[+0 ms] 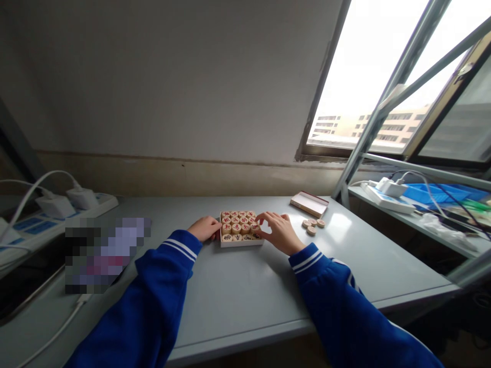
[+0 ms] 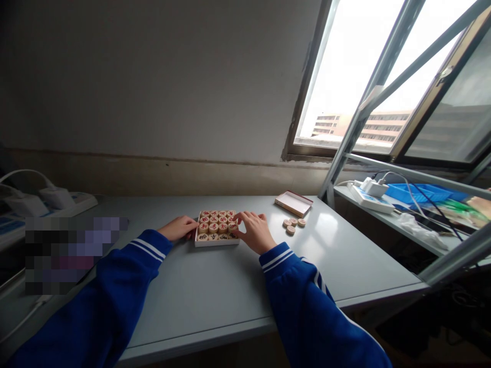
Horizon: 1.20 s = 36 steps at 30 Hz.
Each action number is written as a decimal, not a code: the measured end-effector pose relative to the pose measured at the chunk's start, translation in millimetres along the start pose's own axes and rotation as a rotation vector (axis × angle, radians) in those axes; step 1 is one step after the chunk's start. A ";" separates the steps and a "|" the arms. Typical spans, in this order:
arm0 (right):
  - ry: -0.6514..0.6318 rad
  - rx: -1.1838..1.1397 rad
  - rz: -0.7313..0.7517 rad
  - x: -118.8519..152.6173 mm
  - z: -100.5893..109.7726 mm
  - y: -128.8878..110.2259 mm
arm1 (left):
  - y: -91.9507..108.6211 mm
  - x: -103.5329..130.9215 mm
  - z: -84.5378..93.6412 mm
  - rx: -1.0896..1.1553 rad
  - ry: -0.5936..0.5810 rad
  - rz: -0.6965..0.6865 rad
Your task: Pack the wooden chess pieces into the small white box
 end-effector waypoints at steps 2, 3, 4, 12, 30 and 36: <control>0.003 -0.006 -0.002 0.2 0.1 0.7 | -0.6 0.0 0.0 -0.001 0.001 0.002; 0.003 -0.007 -0.004 0.3 0.1 1.3 | -1.0 -0.1 0.1 -0.002 0.002 0.003; 0.003 -0.009 -0.007 0.4 -0.1 2.1 | -1.2 -0.2 0.0 -0.003 0.003 0.003; 0.015 -0.001 -0.004 1.4 -1.4 1.6 | -1.2 -0.6 -0.1 -0.012 0.000 -0.002; -0.160 0.430 -0.323 36.1 -1.2 119.5 | -2.1 -1.6 -0.1 -0.004 0.013 -0.019; -0.139 0.235 -0.105 26.3 -17.4 60.8 | -4.5 -2.5 -1.4 0.031 0.004 -0.015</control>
Point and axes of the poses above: each hand's wrist, its own x-axis away from the middle knuckle, its own z-axis out of the back of the hand, y = z × x, the point moved 8 cm from there along -x, towards the middle knuckle, and after that the axes turned 8 degrees about y, right-handed, at the moved point
